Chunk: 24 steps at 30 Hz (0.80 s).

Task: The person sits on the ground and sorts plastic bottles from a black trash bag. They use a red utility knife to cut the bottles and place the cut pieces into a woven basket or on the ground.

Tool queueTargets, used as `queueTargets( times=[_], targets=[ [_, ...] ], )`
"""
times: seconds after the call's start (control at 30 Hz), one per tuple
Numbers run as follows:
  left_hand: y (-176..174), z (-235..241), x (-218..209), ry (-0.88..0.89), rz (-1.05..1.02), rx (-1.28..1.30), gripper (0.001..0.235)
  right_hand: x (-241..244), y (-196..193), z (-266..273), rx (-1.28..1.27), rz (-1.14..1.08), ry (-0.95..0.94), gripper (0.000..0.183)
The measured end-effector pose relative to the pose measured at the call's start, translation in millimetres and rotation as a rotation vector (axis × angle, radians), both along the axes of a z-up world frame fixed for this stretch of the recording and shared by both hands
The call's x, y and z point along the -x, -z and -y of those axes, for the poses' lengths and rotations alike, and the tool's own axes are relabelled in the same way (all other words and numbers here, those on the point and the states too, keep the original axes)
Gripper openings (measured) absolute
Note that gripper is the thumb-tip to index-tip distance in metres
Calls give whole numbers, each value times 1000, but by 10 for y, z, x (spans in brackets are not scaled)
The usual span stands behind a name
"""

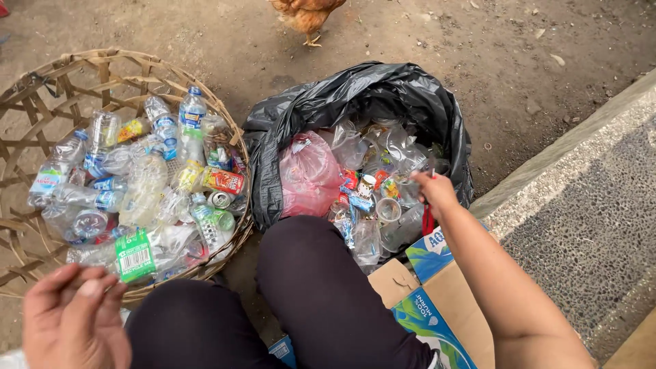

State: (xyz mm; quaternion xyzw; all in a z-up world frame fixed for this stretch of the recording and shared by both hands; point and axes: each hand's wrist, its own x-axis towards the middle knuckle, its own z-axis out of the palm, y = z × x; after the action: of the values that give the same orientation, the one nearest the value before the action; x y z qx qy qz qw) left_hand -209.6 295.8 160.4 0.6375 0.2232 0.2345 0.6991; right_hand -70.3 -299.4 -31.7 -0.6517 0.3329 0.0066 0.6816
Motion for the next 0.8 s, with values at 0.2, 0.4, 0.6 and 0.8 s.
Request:
queueTargets(
  times=[0.2,0.4,0.6,0.8],
  targets=[
    [-422,892,-847,406,-80,302,34,22,491,-366,148,-298,-313,72],
    [109,869,-1072,360,-304,324,29,-171,657,218,68,-184,-157,18],
    [202,734,-1171,333,-320,283,31,-570,898,1166,691,-319,-146,16],
    [277,805,-1196,353,-334,304,33,-657,1231,1327,956,-658,-577,21]
  ],
)
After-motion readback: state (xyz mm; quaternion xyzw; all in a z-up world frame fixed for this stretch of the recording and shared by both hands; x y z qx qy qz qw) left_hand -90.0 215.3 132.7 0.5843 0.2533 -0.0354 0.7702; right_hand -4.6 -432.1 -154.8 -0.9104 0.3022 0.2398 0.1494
